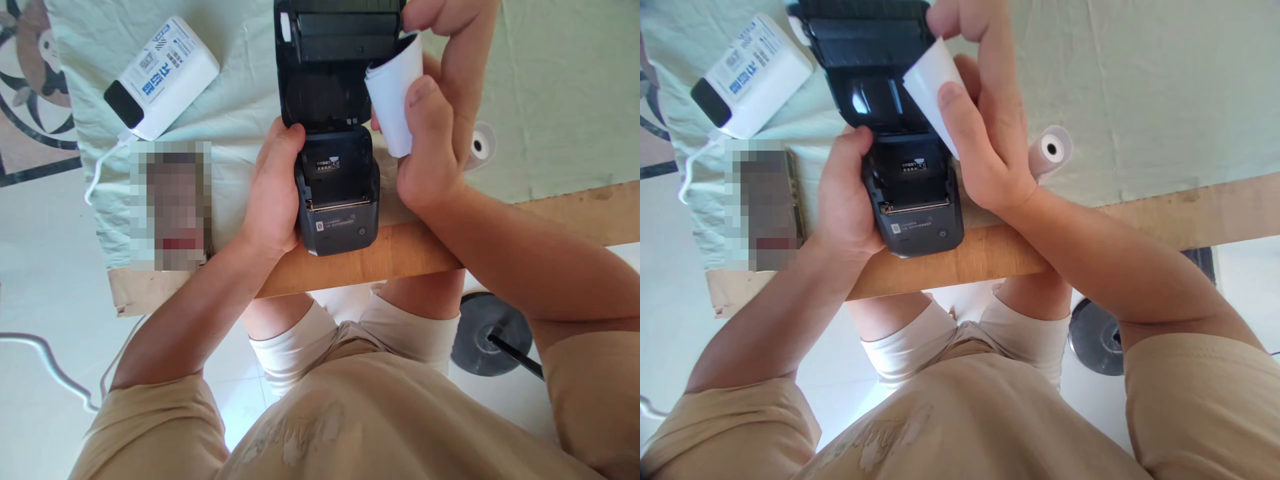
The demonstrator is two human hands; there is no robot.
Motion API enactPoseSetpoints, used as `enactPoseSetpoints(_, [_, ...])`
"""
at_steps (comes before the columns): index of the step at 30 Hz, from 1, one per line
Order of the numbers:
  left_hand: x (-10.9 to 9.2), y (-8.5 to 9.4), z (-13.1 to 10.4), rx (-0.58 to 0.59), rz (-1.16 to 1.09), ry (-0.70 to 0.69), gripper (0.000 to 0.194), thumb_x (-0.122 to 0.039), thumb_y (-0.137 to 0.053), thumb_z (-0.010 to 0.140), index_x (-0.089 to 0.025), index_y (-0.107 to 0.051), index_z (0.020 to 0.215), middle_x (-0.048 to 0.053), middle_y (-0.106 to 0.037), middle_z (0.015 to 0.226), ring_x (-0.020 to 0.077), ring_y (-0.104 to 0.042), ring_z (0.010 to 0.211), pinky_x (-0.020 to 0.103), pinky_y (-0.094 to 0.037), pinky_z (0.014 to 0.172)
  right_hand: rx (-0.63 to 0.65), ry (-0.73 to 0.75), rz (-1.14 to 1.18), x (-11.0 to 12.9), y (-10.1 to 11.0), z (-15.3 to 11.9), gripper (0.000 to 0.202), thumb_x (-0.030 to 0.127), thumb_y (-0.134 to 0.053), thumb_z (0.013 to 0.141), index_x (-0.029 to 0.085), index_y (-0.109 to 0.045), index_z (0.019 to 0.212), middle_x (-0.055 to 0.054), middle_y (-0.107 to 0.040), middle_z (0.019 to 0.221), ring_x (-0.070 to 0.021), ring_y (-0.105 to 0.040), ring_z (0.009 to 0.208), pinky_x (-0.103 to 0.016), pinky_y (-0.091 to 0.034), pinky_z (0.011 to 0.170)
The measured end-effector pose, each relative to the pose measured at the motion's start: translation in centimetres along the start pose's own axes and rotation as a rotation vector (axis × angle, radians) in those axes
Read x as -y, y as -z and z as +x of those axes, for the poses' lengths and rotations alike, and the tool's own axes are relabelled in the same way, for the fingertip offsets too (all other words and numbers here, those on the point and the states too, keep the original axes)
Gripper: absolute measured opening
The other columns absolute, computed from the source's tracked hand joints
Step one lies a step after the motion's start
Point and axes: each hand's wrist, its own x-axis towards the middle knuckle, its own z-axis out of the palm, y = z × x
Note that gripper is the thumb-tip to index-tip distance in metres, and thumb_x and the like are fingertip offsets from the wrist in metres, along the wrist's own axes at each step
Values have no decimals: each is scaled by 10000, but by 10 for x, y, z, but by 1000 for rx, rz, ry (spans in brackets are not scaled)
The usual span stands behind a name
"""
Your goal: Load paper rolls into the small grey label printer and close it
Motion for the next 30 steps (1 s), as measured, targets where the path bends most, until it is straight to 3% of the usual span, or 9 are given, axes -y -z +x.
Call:
enactPoseSetpoints(2, [3,2,2,-18,30,-1,281,-511,-424,1065,-351,-639,1152,-46,-766,1460,338,-605,1558,545,-590,1224,-63,277,30,-7,1,1,407,564,-375,1049,295,-322,1350,-46,-520,1266,-142,-556,785,-423,-632,854])
enactPoseSetpoints(4, [8,4,8,-23,54,-9,305,-496,-373,1066,-337,-625,1130,-38,-790,1407,316,-581,1576,510,-569,1241,-76,348,-51,-11,5,2,389,504,-521,993,307,-352,1283,-32,-514,1281,-114,-558,774,-376,-613,785])
enactPoseSetpoints(9, [21,10,21,45,-64,-215,210,-442,-462,1033,-304,-564,1155,-30,-768,1423,294,-636,1509,440,-597,1167,-60,206,-261,-8,12,-7,393,423,-743,909,293,-443,1127,-17,-490,1087,-166,-639,944,-392,-642,866])
enactPoseSetpoints(13, [25,18,14,133,-59,-177,235,-426,-538,1035,-358,-504,1257,-23,-785,1261,258,-774,1256,431,-682,958,-77,58,-263,-14,9,-16,403,553,-760,928,284,-515,1101,-10,-522,1007,-203,-684,974,-455,-666,917])
enactPoseSetpoints(16, [24,21,10,138,-32,-202,273,-352,-524,1008,-371,-486,1278,-16,-756,1241,239,-794,1169,447,-698,970,-81,19,-254,-23,10,-16,455,609,-804,891,284,-568,1105,-20,-610,1055,-226,-711,1010,-507,-677,971])
enactPoseSetpoints(19, [25,20,11,141,-39,-216,268,-319,-550,1000,-359,-508,1262,-5,-741,1259,245,-766,1254,441,-669,1069,-49,76,-242,-28,16,-14,523,620,-864,816,284,-618,1133,-43,-671,1152,-247,-725,1052,-539,-673,1022])
enactPoseSetpoints(22, [31,19,16,166,-161,-238,218,-358,-637,1015,-341,-579,1224,4,-745,1258,261,-734,1302,413,-613,1130,-5,209,-259,-29,19,-14,501,614,-818,860,296,-644,1206,-60,-703,1201,-275,-738,1128,-555,-663,1062])
enactPoseSetpoints(26, [45,19,26,198,-321,-319,243,-462,-690,1026,-361,-668,1246,-14,-741,1165,260,-718,1218,387,-591,1047,44,570,-192,-29,17,-15,400,468,-555,1037,344,-587,1415,-60,-738,1234,-270,-748,1069,-522,-677,958])
enactPoseSetpoints(30, [59,20,40,225,-343,-354,334,-485,-778,935,-384,-729,1250,-11,-762,1206,280,-664,1215,381,-567,1044,36,584,-113,-35,15,-14,367,443,-520,1071,354,-550,1426,-67,-730,1277,-293,-744,1105,-555,-660,1001])
